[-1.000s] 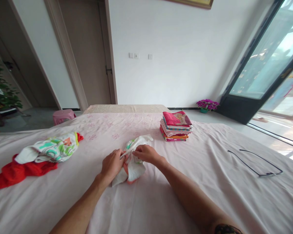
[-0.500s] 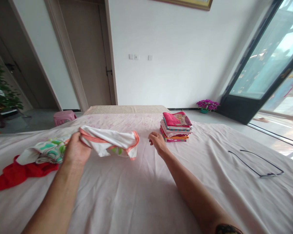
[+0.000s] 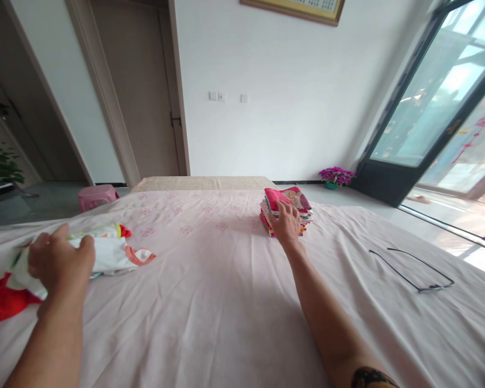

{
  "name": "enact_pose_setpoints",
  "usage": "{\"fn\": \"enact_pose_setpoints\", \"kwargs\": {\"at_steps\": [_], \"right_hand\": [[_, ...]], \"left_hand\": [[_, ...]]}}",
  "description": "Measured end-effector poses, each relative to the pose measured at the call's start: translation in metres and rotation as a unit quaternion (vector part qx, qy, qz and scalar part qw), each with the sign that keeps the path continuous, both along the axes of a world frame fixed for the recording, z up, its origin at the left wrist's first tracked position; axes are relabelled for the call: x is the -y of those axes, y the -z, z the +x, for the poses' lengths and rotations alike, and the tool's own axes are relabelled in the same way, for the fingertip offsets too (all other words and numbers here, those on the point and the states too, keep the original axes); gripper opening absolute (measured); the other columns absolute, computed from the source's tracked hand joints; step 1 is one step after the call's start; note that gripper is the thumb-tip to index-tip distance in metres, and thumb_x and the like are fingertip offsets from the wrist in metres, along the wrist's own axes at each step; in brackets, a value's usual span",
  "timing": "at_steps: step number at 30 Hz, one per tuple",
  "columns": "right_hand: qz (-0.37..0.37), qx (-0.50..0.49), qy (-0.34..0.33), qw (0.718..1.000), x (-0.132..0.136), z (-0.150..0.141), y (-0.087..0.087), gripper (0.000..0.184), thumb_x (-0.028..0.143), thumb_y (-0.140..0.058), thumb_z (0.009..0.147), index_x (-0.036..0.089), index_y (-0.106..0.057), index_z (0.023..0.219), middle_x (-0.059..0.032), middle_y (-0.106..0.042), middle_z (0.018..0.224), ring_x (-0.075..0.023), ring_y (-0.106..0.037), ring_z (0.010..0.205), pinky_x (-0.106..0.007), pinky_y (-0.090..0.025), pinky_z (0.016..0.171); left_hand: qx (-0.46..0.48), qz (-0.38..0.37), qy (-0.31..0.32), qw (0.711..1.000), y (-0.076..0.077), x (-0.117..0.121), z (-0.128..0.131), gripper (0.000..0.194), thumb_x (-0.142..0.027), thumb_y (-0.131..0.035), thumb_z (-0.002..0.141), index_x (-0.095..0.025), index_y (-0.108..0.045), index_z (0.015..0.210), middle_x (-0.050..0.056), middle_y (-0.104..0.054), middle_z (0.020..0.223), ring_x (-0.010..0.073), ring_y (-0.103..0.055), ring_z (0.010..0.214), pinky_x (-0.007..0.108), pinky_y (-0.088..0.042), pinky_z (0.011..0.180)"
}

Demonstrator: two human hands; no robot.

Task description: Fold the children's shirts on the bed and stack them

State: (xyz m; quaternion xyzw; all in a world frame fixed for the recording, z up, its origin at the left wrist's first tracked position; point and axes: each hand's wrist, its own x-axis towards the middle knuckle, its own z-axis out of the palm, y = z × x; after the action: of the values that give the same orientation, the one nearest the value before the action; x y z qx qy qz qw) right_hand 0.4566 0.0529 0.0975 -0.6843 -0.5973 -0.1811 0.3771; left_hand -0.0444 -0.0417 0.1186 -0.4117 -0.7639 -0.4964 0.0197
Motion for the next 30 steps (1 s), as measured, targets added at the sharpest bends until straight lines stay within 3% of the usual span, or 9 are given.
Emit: {"fn": "enact_pose_setpoints", "kwargs": {"at_steps": [2,3,8,11,15,18,21,26,30], "right_hand": [[-0.010,0.013,0.015,1.000,-0.003,0.002,0.003,0.052,0.042,-0.057,0.088,0.024,-0.051,0.137,-0.0111,-0.056,0.129,-0.0298,-0.041,0.117,-0.041,-0.031,0.095],[-0.013,0.015,0.026,0.999,-0.005,0.003,0.004,0.055,0.044,-0.057,0.087,0.024,-0.050,0.138,-0.0115,-0.057,0.127,-0.0300,-0.042,0.115,-0.041,-0.031,0.094],[-0.018,0.023,0.061,0.998,-0.009,0.007,0.002,0.052,0.046,-0.060,0.086,0.025,-0.057,0.133,-0.0122,-0.058,0.117,-0.0306,-0.041,0.108,-0.042,-0.029,0.089],[0.000,0.017,0.075,0.997,-0.008,0.013,0.000,0.032,0.040,-0.052,0.092,0.026,-0.069,0.116,-0.0106,-0.060,0.110,-0.0289,-0.041,0.104,-0.042,-0.027,0.089],[0.030,0.016,0.072,0.997,-0.008,0.021,-0.002,0.028,0.033,-0.047,0.094,0.025,-0.074,0.092,-0.0086,-0.063,0.111,-0.0278,-0.041,0.107,-0.041,-0.027,0.090],[0.051,0.043,0.039,0.997,-0.009,0.019,-0.002,0.027,0.034,-0.052,0.092,0.024,-0.070,0.110,-0.0080,-0.062,0.123,-0.0272,-0.040,0.117,-0.040,-0.026,0.096],[0.031,0.058,0.017,0.998,-0.010,0.014,-0.001,0.044,0.038,-0.057,0.089,0.023,-0.060,0.129,-0.0088,-0.061,0.128,-0.0269,-0.042,0.118,-0.039,-0.026,0.098],[0.005,0.000,0.044,0.999,-0.011,0.020,-0.002,0.032,0.033,-0.044,0.095,0.025,-0.072,0.109,-0.0071,-0.069,0.113,-0.0251,-0.050,0.106,-0.039,-0.026,0.096],[-0.003,-0.060,0.028,0.998,-0.006,0.020,-0.015,0.032,0.032,-0.044,0.092,0.020,-0.072,0.102,-0.0098,-0.070,0.103,-0.0236,-0.056,0.097,-0.036,-0.034,0.089]], "left_hand": [[-0.097,0.012,-0.022,0.995,-0.001,-0.006,0.016,0.047,-0.030,-0.065,0.076,-0.016,-0.059,0.121,0.016,-0.055,0.132,0.0414,-0.044,0.128,0.060,-0.031,0.107],[-0.112,0.015,-0.002,0.994,0.000,-0.008,0.022,0.045,-0.029,-0.062,0.078,-0.016,-0.061,0.121,0.014,-0.058,0.127,0.0380,-0.048,0.124,0.055,-0.035,0.106],[-0.090,-0.024,0.085,0.992,0.006,-0.015,0.039,0.037,-0.035,-0.053,0.085,-0.023,-0.066,0.118,0.007,-0.064,0.113,0.0289,-0.058,0.104,0.042,-0.044,0.097],[-0.082,-0.048,0.110,0.989,0.009,-0.016,0.041,0.036,-0.038,-0.052,0.086,-0.025,-0.066,0.117,0.004,-0.067,0.109,0.0267,-0.061,0.098,0.040,-0.045,0.095],[-0.072,-0.061,0.114,0.989,0.008,-0.017,0.042,0.037,-0.037,-0.048,0.088,-0.026,-0.066,0.118,0.005,-0.070,0.114,0.0262,-0.064,0.102,0.037,-0.046,0.095],[-0.063,-0.076,0.123,0.987,0.007,-0.018,0.042,0.037,-0.036,-0.047,0.087,-0.025,-0.066,0.118,0.006,-0.071,0.115,0.0254,-0.065,0.105,0.035,-0.047,0.095],[-0.047,-0.092,0.145,0.984,0.006,-0.017,0.044,0.036,-0.033,-0.050,0.085,-0.024,-0.067,0.115,0.005,-0.072,0.113,0.0240,-0.066,0.106,0.032,-0.047,0.094],[-0.033,-0.102,0.162,0.981,0.001,-0.015,0.047,0.033,-0.033,-0.052,0.083,-0.025,-0.068,0.111,0.002,-0.073,0.110,0.0217,-0.067,0.101,0.029,-0.048,0.090],[-0.031,-0.092,0.178,0.979,0.001,-0.015,0.048,0.032,-0.032,-0.052,0.083,-0.025,-0.069,0.109,0.001,-0.073,0.112,0.0210,-0.067,0.103,0.030,-0.047,0.093]]}}
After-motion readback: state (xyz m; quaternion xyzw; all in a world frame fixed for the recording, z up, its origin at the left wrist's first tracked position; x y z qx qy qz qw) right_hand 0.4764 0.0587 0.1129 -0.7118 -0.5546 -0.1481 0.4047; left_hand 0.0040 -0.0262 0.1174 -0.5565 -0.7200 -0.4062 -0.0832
